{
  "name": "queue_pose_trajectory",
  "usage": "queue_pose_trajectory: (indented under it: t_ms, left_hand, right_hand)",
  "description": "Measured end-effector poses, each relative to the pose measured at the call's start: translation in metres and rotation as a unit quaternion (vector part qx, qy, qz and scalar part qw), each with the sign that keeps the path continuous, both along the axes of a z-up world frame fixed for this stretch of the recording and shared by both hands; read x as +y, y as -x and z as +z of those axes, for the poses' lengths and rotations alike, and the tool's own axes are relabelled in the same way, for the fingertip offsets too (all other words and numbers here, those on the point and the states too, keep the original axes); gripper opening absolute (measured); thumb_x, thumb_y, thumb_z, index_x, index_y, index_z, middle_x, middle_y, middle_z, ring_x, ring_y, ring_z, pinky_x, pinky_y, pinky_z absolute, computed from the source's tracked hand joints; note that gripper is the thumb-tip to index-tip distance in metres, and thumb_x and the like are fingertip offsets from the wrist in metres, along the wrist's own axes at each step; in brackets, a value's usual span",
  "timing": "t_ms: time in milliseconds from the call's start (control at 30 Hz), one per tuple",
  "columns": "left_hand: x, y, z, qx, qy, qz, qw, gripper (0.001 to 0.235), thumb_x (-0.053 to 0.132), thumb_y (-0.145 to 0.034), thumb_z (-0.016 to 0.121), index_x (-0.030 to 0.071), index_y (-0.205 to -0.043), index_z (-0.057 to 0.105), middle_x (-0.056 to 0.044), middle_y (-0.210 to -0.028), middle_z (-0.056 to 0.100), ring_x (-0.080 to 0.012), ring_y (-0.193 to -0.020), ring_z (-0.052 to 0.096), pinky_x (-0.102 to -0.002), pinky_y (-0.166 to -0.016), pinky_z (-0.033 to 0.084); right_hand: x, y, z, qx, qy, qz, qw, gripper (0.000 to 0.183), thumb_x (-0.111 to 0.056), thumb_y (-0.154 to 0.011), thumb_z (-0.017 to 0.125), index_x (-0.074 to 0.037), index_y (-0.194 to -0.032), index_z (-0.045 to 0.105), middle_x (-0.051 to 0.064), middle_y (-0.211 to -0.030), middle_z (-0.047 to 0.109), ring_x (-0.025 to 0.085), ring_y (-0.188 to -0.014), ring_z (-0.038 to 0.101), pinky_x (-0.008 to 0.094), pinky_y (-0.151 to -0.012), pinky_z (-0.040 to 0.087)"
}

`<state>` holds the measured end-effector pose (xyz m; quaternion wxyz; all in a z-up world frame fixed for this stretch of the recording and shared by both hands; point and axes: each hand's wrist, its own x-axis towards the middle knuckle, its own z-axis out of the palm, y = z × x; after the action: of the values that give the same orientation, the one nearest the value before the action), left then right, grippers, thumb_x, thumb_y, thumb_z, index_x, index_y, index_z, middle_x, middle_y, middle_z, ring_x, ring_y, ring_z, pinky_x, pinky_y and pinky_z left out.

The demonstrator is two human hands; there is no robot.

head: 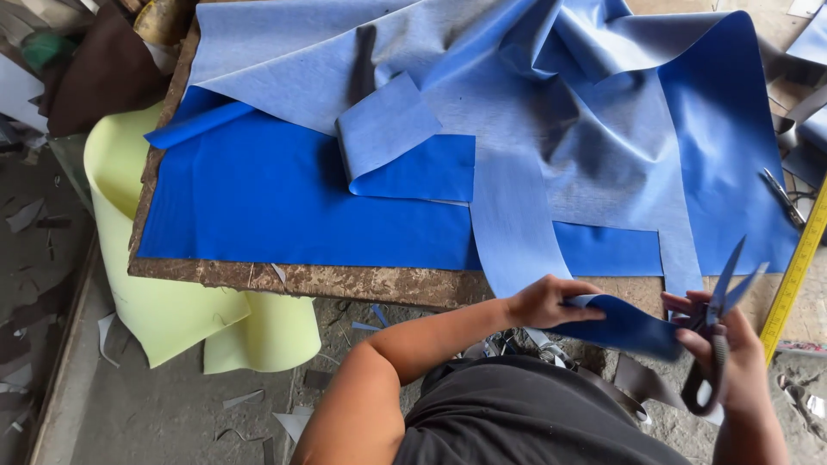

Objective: Measuring, marking, and cutting blue fabric strips on a workshop table using a ruler and scissors

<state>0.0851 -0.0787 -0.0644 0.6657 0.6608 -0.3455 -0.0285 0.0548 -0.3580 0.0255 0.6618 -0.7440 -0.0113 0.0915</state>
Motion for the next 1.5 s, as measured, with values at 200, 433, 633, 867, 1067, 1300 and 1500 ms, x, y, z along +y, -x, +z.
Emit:
queue_pose_trajectory:
  t_ms: [200, 433, 633, 867, 1067, 1300, 1500]
  left_hand:
    - [-0.007, 0.006, 0.067, 0.0, 0.017, 0.115, 0.993, 0.034, 0.027, -0.1, 0.07, 0.012, -0.13, 0.067, 0.001, -0.117, 0.075, -0.0055, -0.094, 0.071, -0.023, -0.083, 0.058]
    - [-0.027, -0.009, 0.12, -0.183, -0.069, 0.251, 0.948, 0.056, -0.004, -0.107, 0.06, 0.015, -0.156, 0.042, -0.008, -0.164, 0.045, -0.0305, -0.158, 0.047, -0.044, -0.138, 0.042]
    - [-0.06, 0.014, 0.145, -0.184, 0.005, 0.167, 0.969, 0.078, 0.054, -0.112, 0.028, 0.009, -0.167, -0.003, -0.017, -0.177, -0.009, -0.0425, -0.169, -0.01, -0.057, -0.144, 0.006]
    - [-0.056, 0.031, 0.131, -0.227, 0.012, 0.225, 0.947, 0.093, 0.074, -0.108, 0.008, 0.002, -0.164, -0.01, -0.024, -0.172, -0.014, -0.0429, -0.164, -0.015, -0.062, -0.14, -0.004]
    - [-0.017, 0.003, 0.145, -0.144, 0.047, 0.192, 0.97, 0.087, 0.047, -0.088, 0.07, 0.019, -0.158, 0.026, -0.001, -0.14, 0.042, -0.0185, -0.133, 0.044, -0.041, -0.123, 0.037]
    - [0.0, 0.003, 0.152, -0.075, 0.107, 0.201, 0.971, 0.022, 0.024, -0.086, 0.082, 0.015, -0.1, 0.068, 0.0, -0.091, 0.071, -0.0087, -0.08, 0.066, -0.022, -0.075, 0.052]
    - [-0.007, 0.002, 0.137, -0.005, 0.151, 0.268, 0.952, 0.019, 0.018, -0.075, 0.093, 0.017, -0.088, 0.078, 0.003, -0.074, 0.073, -0.0059, -0.061, 0.064, -0.019, -0.058, 0.048]
  right_hand:
    - [-0.045, -0.01, -0.007, -0.109, -0.03, -0.054, 0.992, 0.045, -0.004, -0.084, 0.073, -0.009, -0.127, 0.058, 0.013, -0.121, 0.067, 0.022, -0.106, 0.069, 0.028, -0.096, 0.058]
    - [0.002, -0.051, -0.002, -0.458, 0.11, -0.163, 0.867, 0.042, 0.023, -0.111, 0.084, 0.023, -0.137, 0.051, 0.042, -0.114, 0.066, 0.045, -0.101, 0.067, 0.05, -0.098, 0.056]
    - [0.083, -0.031, 0.035, -0.54, 0.005, -0.136, 0.831, 0.051, -0.033, -0.102, 0.066, 0.01, -0.121, 0.046, 0.037, -0.103, 0.061, 0.048, -0.094, 0.063, 0.055, -0.088, 0.053]
    - [0.077, -0.014, 0.007, -0.375, -0.071, -0.131, 0.915, 0.053, -0.009, -0.087, 0.079, -0.001, -0.128, 0.046, 0.025, -0.114, 0.065, 0.032, -0.107, 0.068, 0.043, -0.106, 0.056]
    - [0.056, -0.008, 0.017, -0.275, -0.049, -0.096, 0.955, 0.045, -0.009, -0.084, 0.08, -0.007, -0.121, 0.054, 0.009, -0.105, 0.066, 0.022, -0.099, 0.073, 0.033, -0.1, 0.059]
    - [0.092, 0.006, 0.06, -0.193, -0.07, -0.149, 0.967, 0.046, 0.005, -0.079, 0.081, -0.006, -0.118, 0.06, 0.014, -0.099, 0.072, 0.017, -0.078, 0.07, 0.026, -0.07, 0.06]
    - [0.103, 0.007, 0.059, -0.208, -0.119, -0.183, 0.954, 0.048, 0.01, -0.073, 0.086, 0.003, -0.113, 0.059, 0.02, -0.086, 0.071, 0.016, -0.063, 0.07, 0.026, -0.058, 0.058]
